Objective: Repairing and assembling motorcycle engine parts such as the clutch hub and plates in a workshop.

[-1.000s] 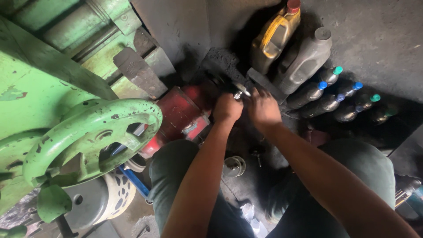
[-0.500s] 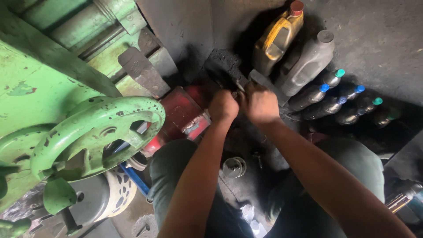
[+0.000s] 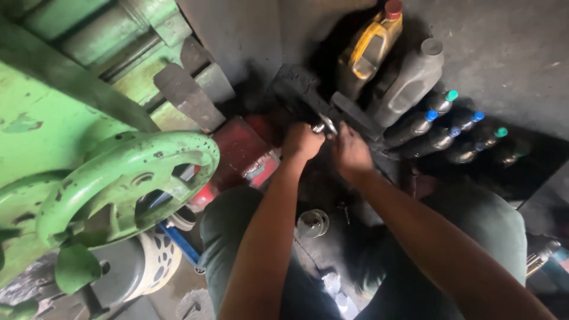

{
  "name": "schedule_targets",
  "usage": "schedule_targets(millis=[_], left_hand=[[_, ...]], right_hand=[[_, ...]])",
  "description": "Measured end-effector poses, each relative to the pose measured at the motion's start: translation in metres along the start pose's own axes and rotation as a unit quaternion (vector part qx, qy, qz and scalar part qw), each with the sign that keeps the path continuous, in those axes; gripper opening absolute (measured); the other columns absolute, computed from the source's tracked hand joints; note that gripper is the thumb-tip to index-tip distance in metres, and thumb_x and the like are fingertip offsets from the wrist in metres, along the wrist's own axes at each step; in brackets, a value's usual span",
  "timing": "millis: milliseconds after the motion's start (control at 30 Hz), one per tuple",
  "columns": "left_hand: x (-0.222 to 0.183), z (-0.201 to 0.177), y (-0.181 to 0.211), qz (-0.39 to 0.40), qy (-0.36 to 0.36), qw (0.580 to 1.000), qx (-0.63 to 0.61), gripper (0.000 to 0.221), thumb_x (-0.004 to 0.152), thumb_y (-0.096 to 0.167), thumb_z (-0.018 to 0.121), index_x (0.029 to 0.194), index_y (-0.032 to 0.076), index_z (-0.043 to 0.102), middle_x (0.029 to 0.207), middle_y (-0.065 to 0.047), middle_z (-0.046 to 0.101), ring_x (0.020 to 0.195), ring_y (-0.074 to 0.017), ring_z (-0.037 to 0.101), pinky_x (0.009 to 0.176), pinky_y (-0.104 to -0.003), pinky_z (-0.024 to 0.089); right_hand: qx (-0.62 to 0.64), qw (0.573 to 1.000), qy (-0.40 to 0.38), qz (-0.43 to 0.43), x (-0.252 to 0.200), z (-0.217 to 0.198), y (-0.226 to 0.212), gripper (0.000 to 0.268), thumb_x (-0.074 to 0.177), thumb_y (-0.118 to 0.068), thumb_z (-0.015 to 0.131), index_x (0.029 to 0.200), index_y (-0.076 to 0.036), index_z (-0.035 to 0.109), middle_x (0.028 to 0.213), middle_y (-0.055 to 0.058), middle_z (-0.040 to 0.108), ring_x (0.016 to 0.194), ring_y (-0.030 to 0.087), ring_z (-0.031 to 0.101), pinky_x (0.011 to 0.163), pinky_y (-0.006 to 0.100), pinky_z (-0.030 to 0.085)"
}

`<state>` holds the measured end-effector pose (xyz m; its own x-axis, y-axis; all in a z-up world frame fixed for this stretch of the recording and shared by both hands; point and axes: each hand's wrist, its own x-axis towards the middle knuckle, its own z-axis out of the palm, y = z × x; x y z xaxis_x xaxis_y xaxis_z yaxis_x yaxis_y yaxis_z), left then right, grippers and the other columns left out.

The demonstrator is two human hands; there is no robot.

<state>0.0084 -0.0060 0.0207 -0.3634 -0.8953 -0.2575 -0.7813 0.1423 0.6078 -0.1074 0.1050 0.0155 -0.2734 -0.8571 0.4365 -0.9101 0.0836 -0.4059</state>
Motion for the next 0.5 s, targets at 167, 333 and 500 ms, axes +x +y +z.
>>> schedule_targets(millis=[167,333,500], left_hand=[[0.001,0.017,-0.011,0.037,-0.029,0.999,0.024,0.032,0.084,0.032,0.069,0.099,0.006,0.079,0.104,-0.024,0.073,0.103,-0.043,0.069,0.09,-0.051,0.056],[-0.011,0.01,-0.007,-0.007,-0.024,0.999,0.048,0.034,0.089,0.035,0.069,0.104,0.006,0.077,0.11,-0.022,0.072,0.107,-0.0402,0.069,0.091,-0.05,0.056],[-0.015,-0.002,-0.004,0.012,0.004,0.997,0.072,0.03,0.08,0.028,0.072,0.101,0.006,0.077,0.111,-0.02,0.074,0.106,-0.0378,0.071,0.089,-0.048,0.059]], right_hand=[[0.03,0.997,-0.066,0.022,-0.003,0.004,0.009,0.047,0.1,-0.023,0.062,0.131,0.011,0.054,0.113,0.035,0.066,0.101,0.05,0.064,0.087,0.054,0.054],[-0.06,0.983,-0.17,0.04,0.013,-0.003,0.002,0.042,0.098,-0.029,0.062,0.124,0.003,0.06,0.092,0.028,0.07,0.086,0.045,0.068,0.081,0.054,0.054],[-0.048,0.996,-0.066,-0.019,0.056,-0.028,-0.041,0.059,0.102,-0.039,0.065,0.135,0.01,0.055,0.076,0.026,0.068,0.07,0.046,0.065,0.064,0.056,0.05]])
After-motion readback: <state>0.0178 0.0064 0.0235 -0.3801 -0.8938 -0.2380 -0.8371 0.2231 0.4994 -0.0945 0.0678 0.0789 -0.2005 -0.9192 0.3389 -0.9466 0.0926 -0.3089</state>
